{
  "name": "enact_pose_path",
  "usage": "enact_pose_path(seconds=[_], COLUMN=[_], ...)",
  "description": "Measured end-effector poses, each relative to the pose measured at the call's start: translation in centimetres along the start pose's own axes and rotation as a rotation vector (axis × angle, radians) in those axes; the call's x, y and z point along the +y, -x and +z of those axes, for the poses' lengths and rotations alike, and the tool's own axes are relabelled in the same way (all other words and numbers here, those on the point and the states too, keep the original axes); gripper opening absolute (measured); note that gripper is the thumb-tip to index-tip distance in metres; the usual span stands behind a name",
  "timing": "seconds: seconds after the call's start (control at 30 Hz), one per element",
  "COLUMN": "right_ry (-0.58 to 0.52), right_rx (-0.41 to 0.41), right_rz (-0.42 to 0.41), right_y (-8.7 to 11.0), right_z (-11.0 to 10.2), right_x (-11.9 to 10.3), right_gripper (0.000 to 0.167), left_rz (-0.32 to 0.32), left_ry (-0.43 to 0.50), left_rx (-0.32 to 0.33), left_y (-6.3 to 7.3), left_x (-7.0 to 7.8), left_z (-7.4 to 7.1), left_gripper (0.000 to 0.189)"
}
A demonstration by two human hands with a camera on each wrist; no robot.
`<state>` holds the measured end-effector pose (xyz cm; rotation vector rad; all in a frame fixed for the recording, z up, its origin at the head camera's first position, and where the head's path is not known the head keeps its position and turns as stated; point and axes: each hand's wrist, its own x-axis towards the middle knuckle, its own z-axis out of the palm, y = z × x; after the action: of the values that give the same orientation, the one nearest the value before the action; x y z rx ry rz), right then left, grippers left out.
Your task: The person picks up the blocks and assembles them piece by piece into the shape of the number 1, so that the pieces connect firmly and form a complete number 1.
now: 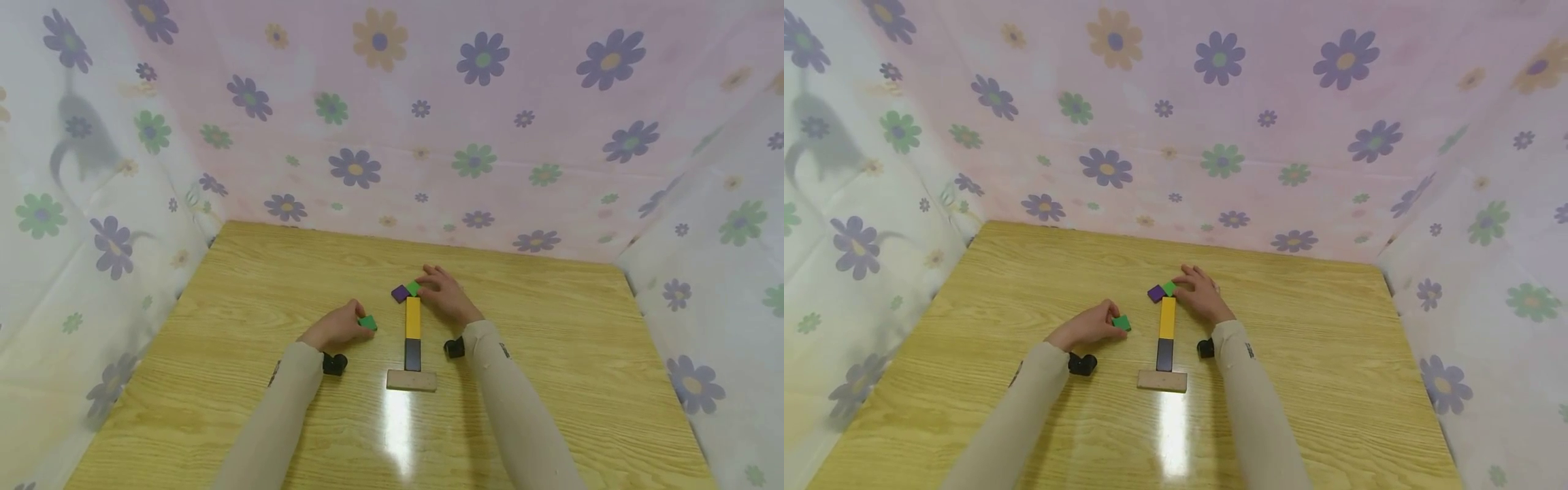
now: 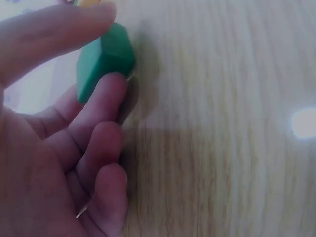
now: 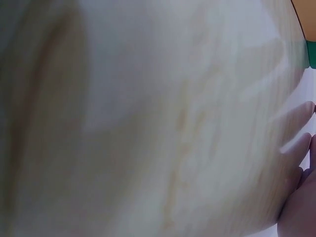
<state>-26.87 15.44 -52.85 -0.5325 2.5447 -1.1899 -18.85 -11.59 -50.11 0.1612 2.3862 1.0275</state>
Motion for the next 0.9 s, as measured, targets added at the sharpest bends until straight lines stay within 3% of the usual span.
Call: enact_pose_path(seconds=[0.17,0.3,0.9], right_ry=[0.004,0.008,0.005], right_rx=[-0.001,0.004,-0.004], right_rz=[0.007,0.008,-0.009], right_y=[0.16,0.30,-0.05], right_z=[0.09,0.02,-0.02], right_x=[0.14,0.19,-0.15], right_gripper=[0.034,0.034,0.035], left_rz=[0.016,0.033,-0.048], left_ry=[0.149,0.209,0.152], left_rx=[0.002,0.016,0.092], left_y=[0.16,0.24,0.23], left_x=[-0.63,-0.59,0.16], left_z=[0.17,0.52,0.78], left_gripper=[0.039,0.039,0.035])
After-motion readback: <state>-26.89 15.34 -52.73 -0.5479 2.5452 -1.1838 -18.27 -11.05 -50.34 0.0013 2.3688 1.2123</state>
